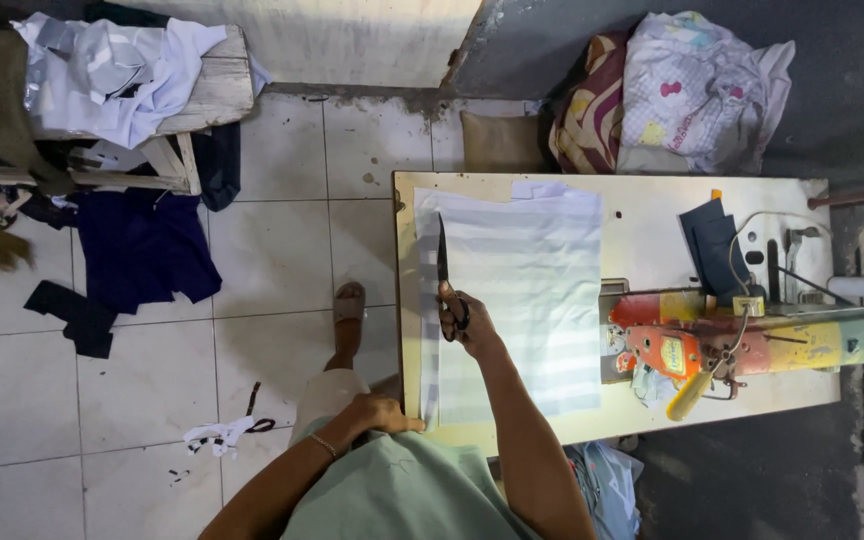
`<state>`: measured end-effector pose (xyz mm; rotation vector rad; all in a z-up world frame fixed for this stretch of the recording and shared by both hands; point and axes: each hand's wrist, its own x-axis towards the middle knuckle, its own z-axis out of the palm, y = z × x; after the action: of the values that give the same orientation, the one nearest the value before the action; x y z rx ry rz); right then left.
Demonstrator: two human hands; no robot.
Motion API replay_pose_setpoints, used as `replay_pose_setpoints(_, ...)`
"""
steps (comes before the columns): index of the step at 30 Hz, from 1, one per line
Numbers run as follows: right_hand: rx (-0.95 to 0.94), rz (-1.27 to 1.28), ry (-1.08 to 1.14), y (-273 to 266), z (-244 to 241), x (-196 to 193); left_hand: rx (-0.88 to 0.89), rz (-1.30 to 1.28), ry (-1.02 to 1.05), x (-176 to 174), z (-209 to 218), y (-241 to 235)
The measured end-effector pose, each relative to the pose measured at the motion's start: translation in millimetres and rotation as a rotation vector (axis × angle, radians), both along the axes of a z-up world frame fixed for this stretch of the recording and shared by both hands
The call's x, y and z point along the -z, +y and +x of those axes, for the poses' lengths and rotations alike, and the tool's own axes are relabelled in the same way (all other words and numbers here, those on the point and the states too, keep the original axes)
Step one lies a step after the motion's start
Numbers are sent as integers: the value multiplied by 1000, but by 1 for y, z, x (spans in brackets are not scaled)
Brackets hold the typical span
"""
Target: Trimming and cutting striped fabric pieces using scissors on a workbench in a sewing factory.
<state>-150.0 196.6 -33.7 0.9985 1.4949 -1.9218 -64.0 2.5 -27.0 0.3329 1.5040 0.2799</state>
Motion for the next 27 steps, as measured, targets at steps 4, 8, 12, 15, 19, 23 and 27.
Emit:
replay_pose_setpoints(4,-48,-71,-31,3,-13,-1,10,-6,54,-4,1,4)
replay_pose_setpoints(8,-47,-85,-53,1,-36,-17,12,1,69,24,12,8)
replay_pose_setpoints(12,-133,-92,-68,-8,-48,-42,-14,-44,93,40,23,12)
replay_pose_setpoints(15,-119,-17,-5,3,-61,-4,-148,55,177,12,21,6)
replay_pose_setpoints(19,-142,35,52,25,-80,2,-260,334,432,119,63,-11)
replay_pose_setpoints(23,-189,39,117,37,-52,-38,-424,302,568,93,63,-117)
replay_pose_setpoints(27,-79,22,410,72,46,-28,-375,-198,580,128,140,-268)
